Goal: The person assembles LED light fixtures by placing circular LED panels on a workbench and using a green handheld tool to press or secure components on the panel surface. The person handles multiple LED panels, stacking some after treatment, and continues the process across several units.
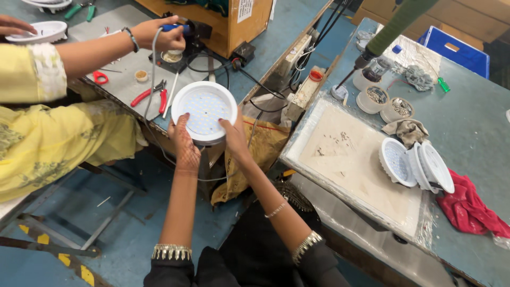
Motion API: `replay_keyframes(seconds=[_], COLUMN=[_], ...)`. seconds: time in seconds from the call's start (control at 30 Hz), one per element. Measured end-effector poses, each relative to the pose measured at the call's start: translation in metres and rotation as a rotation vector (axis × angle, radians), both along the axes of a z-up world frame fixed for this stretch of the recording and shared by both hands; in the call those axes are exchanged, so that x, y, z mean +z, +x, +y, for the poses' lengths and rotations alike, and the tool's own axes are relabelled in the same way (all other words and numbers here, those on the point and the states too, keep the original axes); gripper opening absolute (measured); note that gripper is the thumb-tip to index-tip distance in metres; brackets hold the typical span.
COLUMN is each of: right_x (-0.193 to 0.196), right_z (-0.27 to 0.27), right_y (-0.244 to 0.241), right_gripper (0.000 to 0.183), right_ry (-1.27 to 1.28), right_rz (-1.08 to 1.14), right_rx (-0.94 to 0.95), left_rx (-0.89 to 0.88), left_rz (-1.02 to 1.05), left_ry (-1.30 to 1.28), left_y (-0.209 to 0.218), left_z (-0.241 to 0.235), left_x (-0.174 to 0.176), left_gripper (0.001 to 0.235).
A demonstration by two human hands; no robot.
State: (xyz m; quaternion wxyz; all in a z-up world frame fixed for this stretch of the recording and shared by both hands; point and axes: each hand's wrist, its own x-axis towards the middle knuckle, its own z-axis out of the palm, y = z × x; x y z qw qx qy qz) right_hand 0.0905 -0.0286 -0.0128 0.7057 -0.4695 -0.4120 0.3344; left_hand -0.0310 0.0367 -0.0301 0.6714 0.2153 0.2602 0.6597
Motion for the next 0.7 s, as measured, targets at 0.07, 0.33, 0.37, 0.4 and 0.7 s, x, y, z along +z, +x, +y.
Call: replay_keyframes(seconds=[0.07, 0.33, 0.37, 0.4, 0.7], right_x=[-0.015, -0.047, -0.044, -0.039, -0.005], right_z=[0.025, 0.089, 0.089, 0.088, -0.051], right_y=[-0.004, -0.015, -0.015, -0.015, 0.086], right_gripper=[0.054, 0.068, 0.072, 0.075, 0.025], right_ry=[0.025, -0.06, -0.041, -0.084, 0.004], right_rz=[-0.071, -0.465, -0.547, -0.565, -0.709], right_rx=[-0.022, -0.168, -0.197, -0.16, -0.284], left_rx=[0.064, 0.523, 0.611, 0.696, 0.871], left_rz=[0.003, 0.267, 0.43, 0.596, 0.936], left_ry=[0.054, 0.162, 0.146, 0.131, 0.355], left_y=[-0.003, 0.013, 0.015, 0.015, 0.009], left_z=[0.022, 0.052, 0.05, 0.048, -0.016], left_x=[-0.014, -0.031, -0.031, -0.03, -0.013], left_gripper=[0.043, 0.045, 0.043, 0.042, 0.05])
